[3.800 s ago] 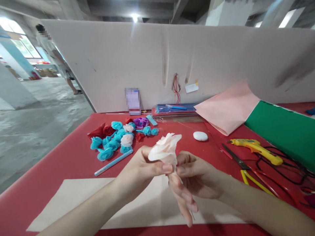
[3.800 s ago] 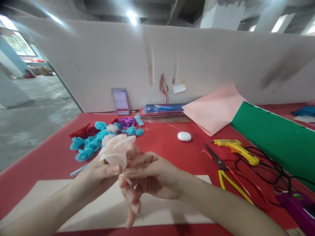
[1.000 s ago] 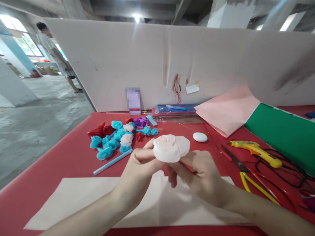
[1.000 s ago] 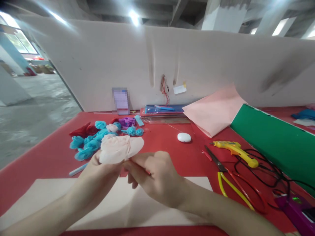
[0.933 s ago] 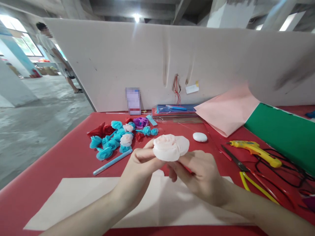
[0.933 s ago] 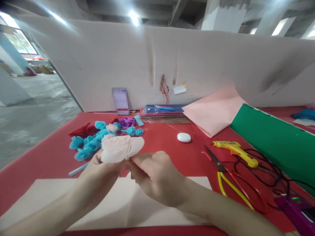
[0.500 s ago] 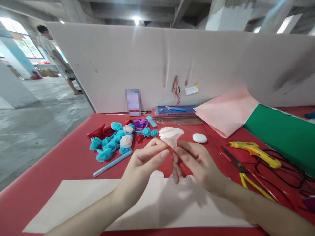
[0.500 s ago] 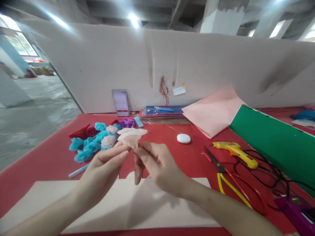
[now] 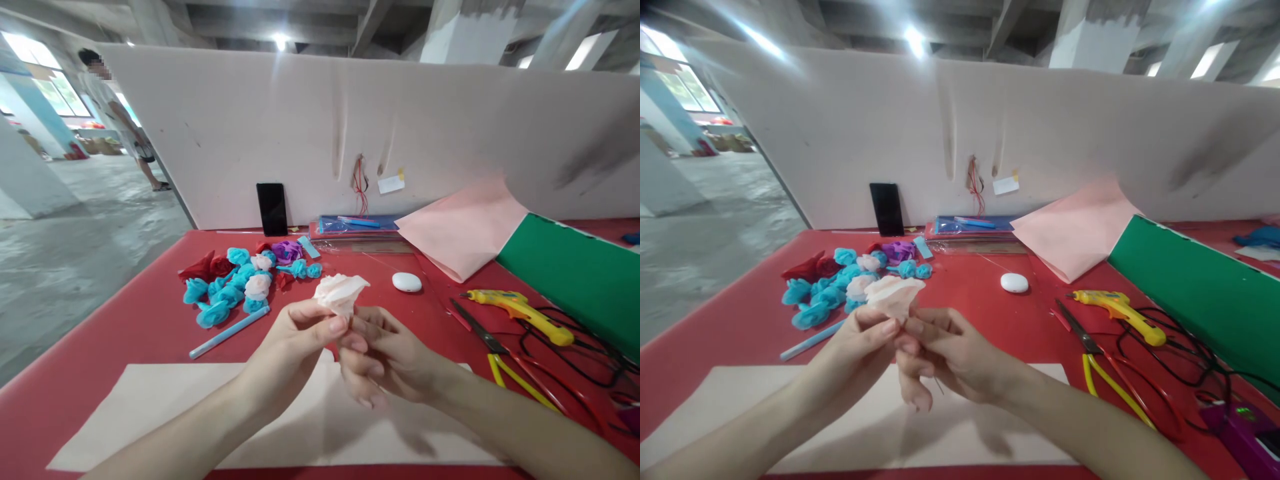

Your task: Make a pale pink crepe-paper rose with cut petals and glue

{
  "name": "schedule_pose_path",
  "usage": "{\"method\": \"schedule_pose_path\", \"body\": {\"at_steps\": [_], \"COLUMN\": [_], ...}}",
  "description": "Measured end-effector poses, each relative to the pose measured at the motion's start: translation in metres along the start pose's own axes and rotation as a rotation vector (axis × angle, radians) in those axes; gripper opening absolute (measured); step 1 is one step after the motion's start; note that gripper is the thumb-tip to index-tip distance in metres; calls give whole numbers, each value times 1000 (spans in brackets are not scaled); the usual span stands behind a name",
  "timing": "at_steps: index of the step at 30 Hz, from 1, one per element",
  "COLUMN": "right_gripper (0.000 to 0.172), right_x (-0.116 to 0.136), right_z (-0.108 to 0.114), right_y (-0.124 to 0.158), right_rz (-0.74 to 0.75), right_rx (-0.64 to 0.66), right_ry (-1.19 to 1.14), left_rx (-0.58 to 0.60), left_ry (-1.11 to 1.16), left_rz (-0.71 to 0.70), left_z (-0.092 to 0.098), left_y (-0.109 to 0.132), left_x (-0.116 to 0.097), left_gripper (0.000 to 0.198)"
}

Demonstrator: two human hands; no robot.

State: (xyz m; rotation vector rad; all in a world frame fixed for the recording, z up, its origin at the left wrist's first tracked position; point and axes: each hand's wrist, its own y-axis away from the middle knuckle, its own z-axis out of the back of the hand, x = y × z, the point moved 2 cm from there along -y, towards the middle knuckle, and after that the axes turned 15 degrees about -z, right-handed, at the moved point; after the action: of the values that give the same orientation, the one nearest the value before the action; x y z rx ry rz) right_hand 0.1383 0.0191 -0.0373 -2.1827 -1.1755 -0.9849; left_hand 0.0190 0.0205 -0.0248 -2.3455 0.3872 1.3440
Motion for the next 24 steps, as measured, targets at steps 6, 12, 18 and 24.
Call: {"method": "schedule_pose_path", "body": {"at_steps": [6,12,18,24], "right_gripper": [32,33,26,33], "right_x": [-14,-9,21,27], "right_z": [-2,-7,-14,-10], "right_y": [-4,0,11,14], "right_rz": [-54,-28,55,211], "right_rx": [210,87,-350,-585], "right_ry": [-119,72,738,1350], "left_rx": [-26,-28,-34,-91], "left_ry": [43,-59,-87,-132], "left_rz": [4,-26,-88,-139], "left_z": [-1,-8,0,6], "left_y": [6,8,5,-2], "left_x": [-1,-10,-7,0], "left_gripper": [18,23,23,20]}}
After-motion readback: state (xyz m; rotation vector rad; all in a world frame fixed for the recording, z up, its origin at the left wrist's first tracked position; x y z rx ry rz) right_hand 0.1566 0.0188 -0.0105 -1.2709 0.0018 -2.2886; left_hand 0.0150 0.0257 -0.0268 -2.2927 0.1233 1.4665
